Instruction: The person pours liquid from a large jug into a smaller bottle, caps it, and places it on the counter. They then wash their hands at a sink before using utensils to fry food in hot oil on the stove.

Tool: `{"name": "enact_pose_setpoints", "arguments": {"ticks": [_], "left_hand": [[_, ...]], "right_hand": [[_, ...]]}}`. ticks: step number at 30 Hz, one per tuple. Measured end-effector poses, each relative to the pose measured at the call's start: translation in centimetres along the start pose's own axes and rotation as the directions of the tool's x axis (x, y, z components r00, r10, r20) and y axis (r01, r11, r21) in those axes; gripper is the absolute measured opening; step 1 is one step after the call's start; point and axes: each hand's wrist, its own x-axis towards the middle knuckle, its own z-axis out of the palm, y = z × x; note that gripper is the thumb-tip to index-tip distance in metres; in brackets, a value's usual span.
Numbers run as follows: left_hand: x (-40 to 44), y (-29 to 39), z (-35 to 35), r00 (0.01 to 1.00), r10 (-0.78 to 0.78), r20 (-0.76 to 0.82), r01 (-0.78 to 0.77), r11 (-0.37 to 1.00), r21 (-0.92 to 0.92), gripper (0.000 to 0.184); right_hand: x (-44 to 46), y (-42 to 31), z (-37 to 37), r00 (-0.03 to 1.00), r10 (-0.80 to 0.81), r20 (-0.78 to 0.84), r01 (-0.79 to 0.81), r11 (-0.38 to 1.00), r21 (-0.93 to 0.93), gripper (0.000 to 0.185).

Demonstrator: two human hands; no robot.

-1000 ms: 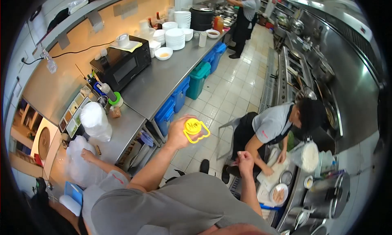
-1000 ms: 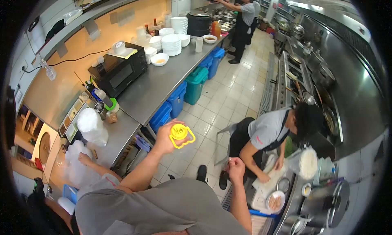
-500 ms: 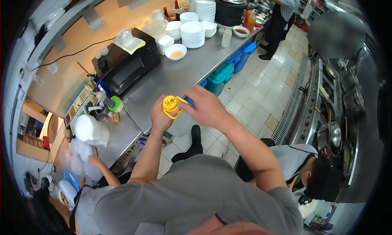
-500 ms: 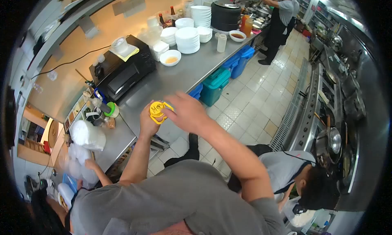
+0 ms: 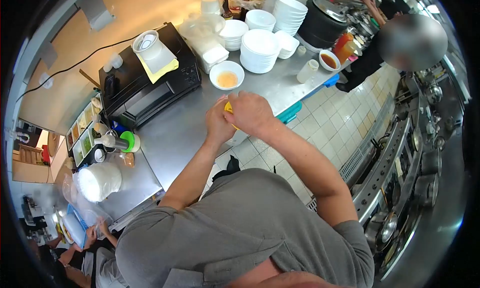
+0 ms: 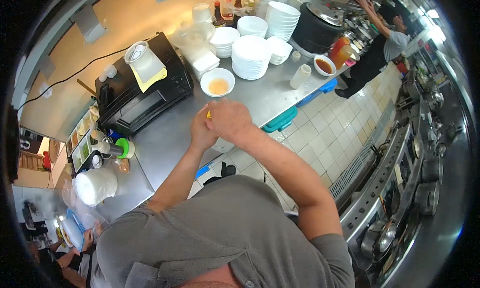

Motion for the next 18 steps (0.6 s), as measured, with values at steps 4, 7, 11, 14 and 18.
{"name": "enact_pose_setpoints", "arguments": {"ticks": [4, 7, 11, 14, 18], "left_hand": [[2.9, -0.7, 2.3, 0.994, -0.07, 0.087, 0.061, 0.993, 0.097, 0.034], [4.8, -0.6, 3.4, 0.985, -0.041, 0.167, 0.022, 0.993, 0.116, 0.039], [5.4, -0.8, 5.7, 0.962, -0.237, 0.134, 0.242, 0.97, -0.019, 0.042], [6.1, 0.0, 8.1, 0.948, -0.312, 0.055, 0.311, 0.95, 0.03, 0.046], [6.1, 0.6, 13.0, 0.949, -0.208, -0.239, 0.26, 0.942, 0.212, 0.054]], "right_hand": [[3.0, 5.0, -1.5, 0.97, -0.17, 0.176, 0.168, 0.985, 0.026, 0.03], [5.7, 9.1, -2.5, 0.819, -0.516, 0.25, 0.489, 0.856, 0.166, 0.023], [8.7, 13.0, -4.0, 0.651, -0.742, 0.159, 0.699, 0.668, 0.255, 0.028], [10.8, 18.1, -4.8, 0.648, -0.76, -0.045, 0.705, 0.576, 0.413, 0.029], [14.5, 33.9, -3.7, 0.854, -0.508, -0.108, 0.473, 0.674, 0.568, 0.034]]}}
